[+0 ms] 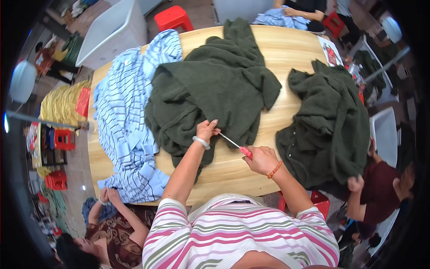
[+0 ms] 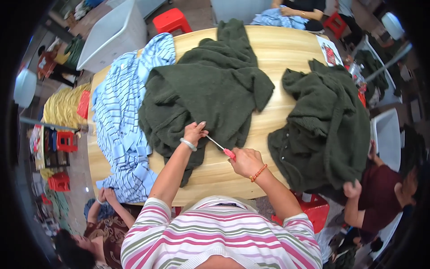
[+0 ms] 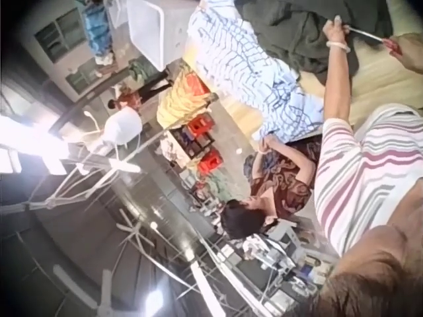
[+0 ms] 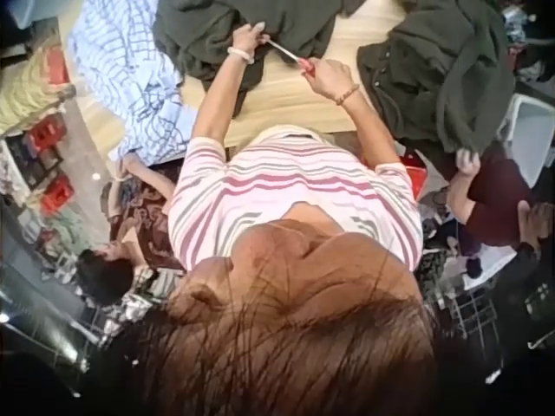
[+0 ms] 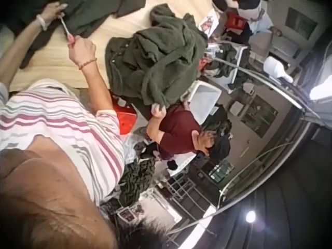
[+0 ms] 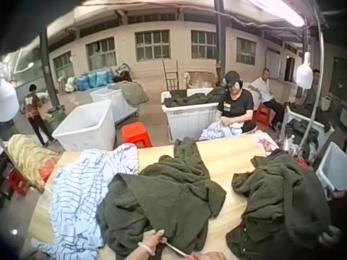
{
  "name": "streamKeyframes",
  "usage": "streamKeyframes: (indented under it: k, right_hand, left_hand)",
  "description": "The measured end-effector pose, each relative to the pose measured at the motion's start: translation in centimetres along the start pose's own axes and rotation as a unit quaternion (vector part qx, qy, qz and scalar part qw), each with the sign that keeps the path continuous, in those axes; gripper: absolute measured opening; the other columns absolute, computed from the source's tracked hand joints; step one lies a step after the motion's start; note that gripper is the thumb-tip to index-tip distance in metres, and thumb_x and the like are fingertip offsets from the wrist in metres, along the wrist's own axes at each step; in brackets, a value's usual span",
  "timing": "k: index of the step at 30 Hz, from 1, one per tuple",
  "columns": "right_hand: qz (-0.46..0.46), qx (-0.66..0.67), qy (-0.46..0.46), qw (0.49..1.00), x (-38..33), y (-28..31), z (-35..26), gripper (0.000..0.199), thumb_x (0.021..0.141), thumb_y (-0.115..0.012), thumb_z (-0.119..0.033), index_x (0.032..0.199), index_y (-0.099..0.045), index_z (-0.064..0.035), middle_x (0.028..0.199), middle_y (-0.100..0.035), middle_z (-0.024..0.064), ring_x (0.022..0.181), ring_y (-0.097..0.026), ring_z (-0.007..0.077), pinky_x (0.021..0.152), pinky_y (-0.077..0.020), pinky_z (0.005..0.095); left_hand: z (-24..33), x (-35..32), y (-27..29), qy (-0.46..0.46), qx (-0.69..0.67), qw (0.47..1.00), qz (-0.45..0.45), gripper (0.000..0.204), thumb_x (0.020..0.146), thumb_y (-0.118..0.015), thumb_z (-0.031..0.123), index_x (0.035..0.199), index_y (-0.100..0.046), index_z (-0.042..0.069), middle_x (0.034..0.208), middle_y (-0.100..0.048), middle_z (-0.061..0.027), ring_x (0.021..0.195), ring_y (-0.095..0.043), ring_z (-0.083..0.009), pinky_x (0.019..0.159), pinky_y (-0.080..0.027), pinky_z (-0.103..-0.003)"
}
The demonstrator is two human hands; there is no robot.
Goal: Trimming loose threads from green garments using a pair of scissors.
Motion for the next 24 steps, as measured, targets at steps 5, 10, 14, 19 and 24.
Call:
streamKeyframes:
  k: [5, 10, 14, 19, 24]
  right_hand:
    - [0.042, -0.019, -0.016, 0.999, -0.6, -0.6, 0.9, 0.026, 0.081, -0.059, -0.030, 0.100, -0.061, -0.0127, 0.081, -0.065, 0.0180, 0.080, -0.062, 0.0367, 0.072, -0.0485, 0.0467]
    - [0.074, -0.070, -0.011, 0.995, -0.4, -0.2, -0.7, 0.024, 0.081, -0.057, -0.031, 0.093, -0.061, -0.0106, 0.078, -0.064, 0.0182, 0.076, -0.062, 0.0374, 0.068, -0.0490, 0.0470]
    - [0.071, -0.091, 0.041, 0.992, 0.1, -0.6, -2.9, 0.022, 0.081, -0.056, -0.029, 0.088, -0.060, -0.0083, 0.076, -0.063, 0.0180, 0.074, -0.061, 0.0380, 0.067, -0.0477, 0.0490]
    - [0.109, 0.019, -0.066, 0.992, -0.7, -2.4, 1.2, 0.028, 0.079, -0.064, -0.026, 0.103, -0.064, -0.0122, 0.087, -0.065, 0.0174, 0.085, -0.062, 0.0366, 0.072, -0.0496, 0.0423]
    - [0.132, 0.038, -0.069, 0.988, 0.5, -5.3, 6.9, 0.027, 0.079, -0.066, -0.022, 0.099, -0.063, -0.0043, 0.086, -0.066, 0.0164, 0.082, -0.064, 0.0323, 0.071, -0.0498, 0.0402]
  left_hand:
    - [-2.1, -0.1, 1.3, -0.018, 0.020, 0.999, 0.041, 0.022, 0.083, -0.065, 0.018, 0.075, -0.056, 0.000, 0.066, -0.060, -0.0093, 0.056, -0.063, -0.0167, 0.046, -0.051, -0.026]
    - [-2.8, -2.2, 0.6, -0.072, 0.116, 0.991, 0.006, 0.020, 0.086, -0.061, 0.017, 0.079, -0.059, -0.001, 0.065, -0.062, -0.0073, 0.052, -0.061, -0.0135, 0.047, -0.048, -0.026]
    - [-5.4, -3.4, 2.6, -0.045, 0.120, 0.992, 0.012, 0.024, 0.083, -0.064, 0.022, 0.076, -0.060, -0.001, 0.065, -0.063, -0.0106, 0.059, -0.065, -0.0159, 0.046, -0.050, -0.028]
    - [-7.2, -5.3, -1.0, -0.167, 0.227, 0.959, -0.034, 0.036, 0.076, -0.070, 0.033, 0.070, -0.062, -0.001, 0.062, -0.062, -0.0091, 0.058, -0.058, -0.0136, 0.055, -0.047, -0.031]
    - [-7.4, -11.2, -2.1, -0.158, 0.135, 0.976, -0.069, 0.034, 0.072, -0.071, 0.032, 0.075, -0.063, -0.001, 0.067, -0.064, -0.0109, 0.062, -0.060, -0.0157, 0.059, -0.047, -0.031]
Point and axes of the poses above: each hand's wrist, its own x-axis towards the middle knuckle, its own y-axis out of the back of the hand, z = x × y, the point moved 1 cm from there along x, towards the middle knuckle
